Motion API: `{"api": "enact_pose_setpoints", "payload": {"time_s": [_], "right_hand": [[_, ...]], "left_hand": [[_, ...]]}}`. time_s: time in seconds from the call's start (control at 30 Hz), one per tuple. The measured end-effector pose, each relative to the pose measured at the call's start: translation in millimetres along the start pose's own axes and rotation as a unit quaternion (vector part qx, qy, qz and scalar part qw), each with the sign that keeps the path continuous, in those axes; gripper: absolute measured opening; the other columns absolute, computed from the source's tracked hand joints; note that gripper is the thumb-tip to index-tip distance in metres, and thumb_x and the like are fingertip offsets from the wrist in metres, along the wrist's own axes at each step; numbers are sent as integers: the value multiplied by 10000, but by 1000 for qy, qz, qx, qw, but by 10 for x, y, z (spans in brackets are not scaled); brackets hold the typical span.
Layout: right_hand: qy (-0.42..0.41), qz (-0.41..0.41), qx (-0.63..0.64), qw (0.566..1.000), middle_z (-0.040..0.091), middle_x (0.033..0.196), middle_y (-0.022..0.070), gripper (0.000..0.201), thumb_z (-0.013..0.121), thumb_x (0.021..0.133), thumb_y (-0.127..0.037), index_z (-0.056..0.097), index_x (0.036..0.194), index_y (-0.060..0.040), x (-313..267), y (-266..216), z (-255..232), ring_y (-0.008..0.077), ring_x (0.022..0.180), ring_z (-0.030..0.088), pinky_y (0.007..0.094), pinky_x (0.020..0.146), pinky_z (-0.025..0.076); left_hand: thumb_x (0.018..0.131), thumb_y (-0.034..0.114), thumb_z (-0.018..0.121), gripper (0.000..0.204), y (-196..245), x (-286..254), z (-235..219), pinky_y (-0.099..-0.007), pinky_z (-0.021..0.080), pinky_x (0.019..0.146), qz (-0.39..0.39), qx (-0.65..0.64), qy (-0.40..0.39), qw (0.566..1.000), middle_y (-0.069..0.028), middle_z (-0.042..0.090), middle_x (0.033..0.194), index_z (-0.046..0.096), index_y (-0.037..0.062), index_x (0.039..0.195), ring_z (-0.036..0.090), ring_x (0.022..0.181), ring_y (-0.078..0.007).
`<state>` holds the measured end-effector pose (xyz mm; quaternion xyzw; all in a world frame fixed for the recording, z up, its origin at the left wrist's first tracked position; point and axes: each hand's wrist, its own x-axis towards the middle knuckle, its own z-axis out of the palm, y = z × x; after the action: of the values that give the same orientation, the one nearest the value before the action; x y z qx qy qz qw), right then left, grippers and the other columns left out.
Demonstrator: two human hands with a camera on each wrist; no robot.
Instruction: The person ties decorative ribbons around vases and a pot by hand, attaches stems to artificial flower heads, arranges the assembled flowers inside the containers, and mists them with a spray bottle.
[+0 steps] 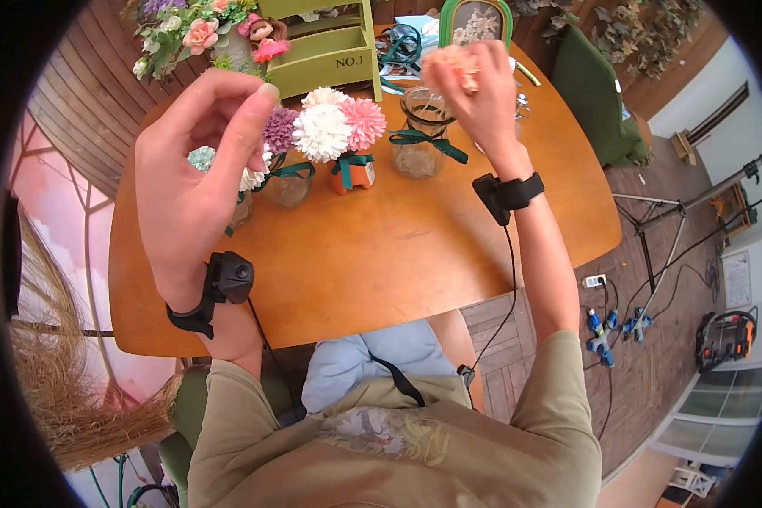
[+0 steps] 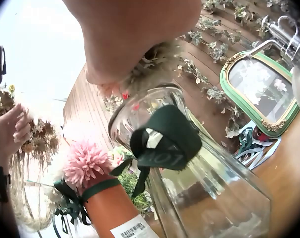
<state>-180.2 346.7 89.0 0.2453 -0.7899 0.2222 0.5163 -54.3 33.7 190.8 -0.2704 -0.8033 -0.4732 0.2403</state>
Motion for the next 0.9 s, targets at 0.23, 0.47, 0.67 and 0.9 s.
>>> {"api": "enact_pose_setpoints", "payload": {"time_s": [0.23,0.47,0.67,0.9], "right_hand": [[219,144,180,948,669,1011,74,369,555,1094,-318,638,997,29,81,-561,-376,139,893,642,308,780,517],[179,232,179,939,648,1042,97,380,502,1102,-335,616,1037,22,-194,-1319,-656,139,897,624,285,791,498],[159,339,230,898,666,965,56,293,504,1106,-274,569,1144,9,-487,-1289,-858,86,818,618,227,726,497],[-25,381,161,910,630,935,75,166,619,1045,-117,657,984,33,-1026,-963,-1135,137,815,594,283,717,476]], "left_hand": [[942,128,731,316,-59,-21,422,-326,559,696,173,99,-7,980,-147,674,1133,663,-5,1221,692,917,-256],[968,143,648,359,49,-379,1129,-495,539,701,116,8,-232,966,-237,664,1030,524,-76,1225,669,869,-418],[916,89,633,212,-24,-511,1441,-522,499,644,156,-10,-245,957,-219,654,792,554,-36,1069,648,751,-428],[1011,171,558,215,-225,-769,1907,-537,474,660,9,-62,-356,932,-232,652,713,623,-19,935,655,725,-431]]}}
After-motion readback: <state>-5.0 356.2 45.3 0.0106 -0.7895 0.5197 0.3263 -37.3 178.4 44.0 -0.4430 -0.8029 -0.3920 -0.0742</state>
